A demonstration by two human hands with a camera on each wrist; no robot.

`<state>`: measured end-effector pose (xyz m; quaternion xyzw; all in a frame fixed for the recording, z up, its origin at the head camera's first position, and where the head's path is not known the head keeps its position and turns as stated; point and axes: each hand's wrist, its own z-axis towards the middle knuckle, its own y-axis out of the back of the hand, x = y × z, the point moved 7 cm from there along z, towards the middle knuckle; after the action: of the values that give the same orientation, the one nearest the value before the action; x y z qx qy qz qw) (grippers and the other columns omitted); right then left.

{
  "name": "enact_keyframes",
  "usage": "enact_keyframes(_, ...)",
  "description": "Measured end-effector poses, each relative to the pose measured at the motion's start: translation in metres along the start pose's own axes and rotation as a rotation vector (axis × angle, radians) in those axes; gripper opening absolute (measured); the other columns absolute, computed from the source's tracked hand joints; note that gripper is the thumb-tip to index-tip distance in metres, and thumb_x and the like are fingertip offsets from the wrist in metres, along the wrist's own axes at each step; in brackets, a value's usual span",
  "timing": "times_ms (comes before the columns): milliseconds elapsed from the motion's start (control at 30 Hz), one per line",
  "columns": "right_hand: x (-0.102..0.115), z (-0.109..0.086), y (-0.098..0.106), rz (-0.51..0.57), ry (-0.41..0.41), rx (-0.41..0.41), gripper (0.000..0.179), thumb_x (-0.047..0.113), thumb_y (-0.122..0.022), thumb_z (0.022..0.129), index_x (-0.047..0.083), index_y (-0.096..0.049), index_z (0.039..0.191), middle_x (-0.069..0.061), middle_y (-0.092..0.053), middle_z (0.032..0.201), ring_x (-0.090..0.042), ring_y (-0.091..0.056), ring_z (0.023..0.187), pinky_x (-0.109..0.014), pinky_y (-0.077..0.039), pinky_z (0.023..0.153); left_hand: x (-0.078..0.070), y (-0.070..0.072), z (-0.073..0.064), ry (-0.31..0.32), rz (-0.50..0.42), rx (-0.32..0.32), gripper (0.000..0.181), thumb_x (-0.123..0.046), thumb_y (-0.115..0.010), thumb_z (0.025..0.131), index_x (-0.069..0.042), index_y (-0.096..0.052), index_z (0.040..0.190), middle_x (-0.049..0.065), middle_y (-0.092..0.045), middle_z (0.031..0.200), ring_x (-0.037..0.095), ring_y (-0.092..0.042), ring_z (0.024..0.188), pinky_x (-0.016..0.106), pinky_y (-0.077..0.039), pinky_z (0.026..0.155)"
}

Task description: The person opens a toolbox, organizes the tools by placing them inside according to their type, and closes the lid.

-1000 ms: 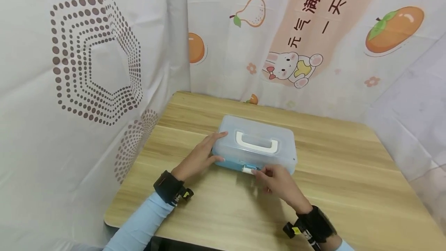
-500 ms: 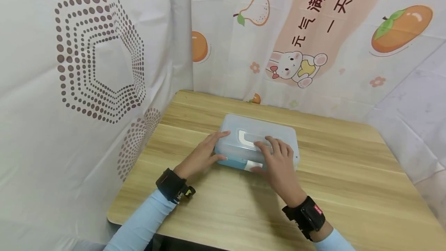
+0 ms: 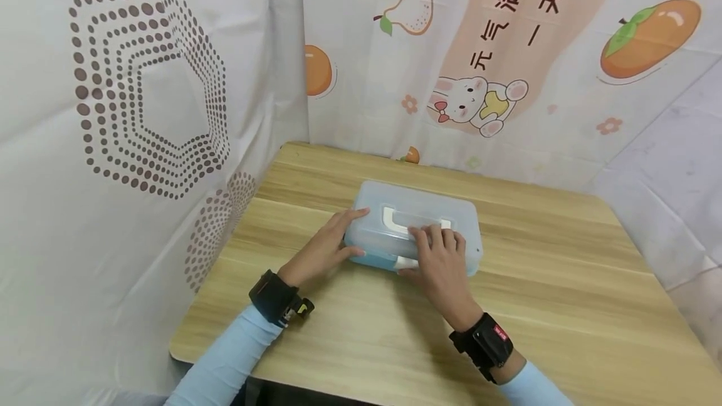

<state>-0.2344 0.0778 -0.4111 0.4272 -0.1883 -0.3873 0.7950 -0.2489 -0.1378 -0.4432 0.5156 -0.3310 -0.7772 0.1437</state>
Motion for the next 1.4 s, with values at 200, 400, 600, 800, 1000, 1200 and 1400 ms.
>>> enact_keyframes(200, -0.014, -0.007, 0.008, 0.102, 0.005, 0.025, 0.097, 0.046, -0.100, 0.054, 0.012, -0.058, 0.134, -0.019, -0.055, 0.122, -0.044, -0.049, 0.110, -0.061, -0.038, 0.091, 0.007, -0.004, -0.002, 0.039, -0.033, 0.033, 0.085, -0.031, -0.076, 0.092, -0.027, -0.027, 0.161, 0.014, -0.037, 0.156, 0.029, -0.049, 0.133, 0.043, -0.049, 0.102)
enact_keyframes(400, -0.060, -0.019, 0.016, 0.296, -0.214, 0.016, 0.116, 0.030, -0.104, 0.056, 0.010, -0.040, 0.151, -0.037, -0.036, 0.143, -0.058, -0.034, 0.127, -0.073, -0.030, 0.096, 0.021, -0.002, 0.004, 0.160, -0.229, 0.049, 0.105, -0.033, -0.084, 0.084, -0.016, -0.016, 0.162, 0.014, -0.035, 0.161, 0.030, -0.064, 0.116, 0.037, -0.056, 0.091)
enact_keyframes(600, -0.106, -0.041, -0.002, 0.663, -0.540, 0.179, 0.136, 0.029, -0.097, 0.073, 0.012, 0.001, 0.165, -0.035, -0.023, 0.160, -0.054, -0.029, 0.143, -0.068, -0.030, 0.108, 0.027, -0.005, 0.008, 0.219, -0.229, 0.113, 0.103, -0.045, -0.081, 0.085, -0.013, -0.023, 0.163, 0.012, -0.042, 0.159, 0.029, -0.058, 0.130, 0.040, -0.052, 0.101)
enact_keyframes(800, -0.120, -0.061, -0.011, 0.786, -0.682, 0.303, 0.121, 0.049, -0.088, 0.079, 0.034, -0.004, 0.165, -0.023, -0.045, 0.152, -0.042, -0.050, 0.129, -0.058, -0.045, 0.095, 0.019, -0.009, 0.015, 0.164, -0.128, 0.119, 0.088, -0.042, -0.079, 0.090, -0.007, -0.036, 0.159, 0.012, -0.056, 0.147, 0.023, -0.057, 0.132, 0.041, -0.047, 0.106)
enact_keyframes(1000, -0.149, -0.060, 0.008, 0.624, -0.661, 0.258, 0.123, 0.054, -0.091, 0.073, 0.016, -0.018, 0.164, -0.024, -0.054, 0.141, -0.039, -0.054, 0.120, -0.053, -0.045, 0.091, -0.004, -0.020, 0.049, 0.060, -0.056, 0.130, 0.071, -0.024, -0.079, 0.093, 0.002, -0.047, 0.150, 0.016, -0.065, 0.135, 0.015, -0.064, 0.102, 0.036, -0.052, 0.096)
enact_keyframes(1200, -0.199, -0.060, 0.019, 0.569, -0.644, 0.274, 0.124, 0.053, -0.091, 0.074, 0.012, -0.015, 0.165, -0.029, -0.054, 0.140, -0.042, -0.054, 0.121, -0.059, -0.045, 0.093, -0.027, -0.042, 0.089, 0.031, -0.082, 0.108, 0.060, -0.021, -0.080, 0.092, 0.001, -0.055, 0.142, 0.013, -0.070, 0.125, 0.014, -0.065, 0.102, 0.033, -0.053, 0.094)
enact_keyframes(1400, -0.259, -0.069, 0.019, 0.676, -0.642, 0.308, 0.113, 0.040, -0.088, 0.083, 0.025, -0.014, 0.166, -0.020, -0.048, 0.148, -0.035, -0.049, 0.123, -0.049, -0.043, 0.093, -0.047, -0.079, 0.131, 0.027, -0.098, 0.075, 0.041, -0.023, -0.083, 0.090, -0.003, -0.067, 0.122, 0.006, -0.074, 0.108, 0.012, -0.066, 0.086, 0.025, -0.054, 0.078)
